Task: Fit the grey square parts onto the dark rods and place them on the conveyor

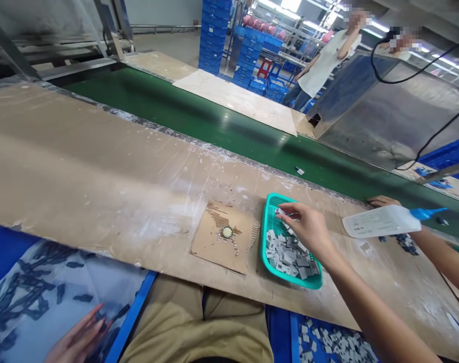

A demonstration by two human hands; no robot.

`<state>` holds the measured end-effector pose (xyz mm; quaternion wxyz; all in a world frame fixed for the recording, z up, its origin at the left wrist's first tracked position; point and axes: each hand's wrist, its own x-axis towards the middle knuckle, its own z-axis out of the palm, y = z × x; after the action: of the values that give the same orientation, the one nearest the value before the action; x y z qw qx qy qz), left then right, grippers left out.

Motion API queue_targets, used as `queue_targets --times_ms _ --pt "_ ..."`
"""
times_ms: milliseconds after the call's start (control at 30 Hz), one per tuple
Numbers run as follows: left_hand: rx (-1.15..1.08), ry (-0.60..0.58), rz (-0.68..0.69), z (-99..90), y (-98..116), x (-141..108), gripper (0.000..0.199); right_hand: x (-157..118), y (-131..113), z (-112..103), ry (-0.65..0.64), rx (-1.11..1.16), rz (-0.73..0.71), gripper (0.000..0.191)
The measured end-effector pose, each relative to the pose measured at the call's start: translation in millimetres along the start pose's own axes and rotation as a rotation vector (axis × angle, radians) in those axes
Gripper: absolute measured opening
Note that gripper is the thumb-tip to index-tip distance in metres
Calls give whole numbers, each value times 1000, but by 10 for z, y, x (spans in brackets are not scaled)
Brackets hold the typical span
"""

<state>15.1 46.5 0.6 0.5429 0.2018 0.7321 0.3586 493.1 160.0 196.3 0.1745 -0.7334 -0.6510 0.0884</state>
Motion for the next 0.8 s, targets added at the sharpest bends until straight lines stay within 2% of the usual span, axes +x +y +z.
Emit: queue_targets --times_ms 67,133,233,300,400,533,700,800 --pt "-231 -42 -171 106 186 -159 52 -83 -219 12 -23 223 -109 20" --pt "-345 -52 -230 202 339 -280 49 -148 -448 93 -83 311 -241 18" --pt "-377 -155 -197 313 488 -408 41 -170 -697 298 -176 275 -374 14" --pt "-371 -210 -150 376 556 -489 38 -141 -769 438 -219 239 -403 13" --pt "-380 -176 -134 490 646 -632 42 -92 -787 564 -252 193 -401 12" --pt "-477 -211 -126 737 773 -848 43 -91 -807 499 -252 252 -328 11" --pt "-567 -421 -70 1214 1002 -1102 36 -207 -896 266 -360 691 15 23" --pt "-644 -544 -60 1523 1160 -1232 31 -334 -945 169 -418 879 115 26"
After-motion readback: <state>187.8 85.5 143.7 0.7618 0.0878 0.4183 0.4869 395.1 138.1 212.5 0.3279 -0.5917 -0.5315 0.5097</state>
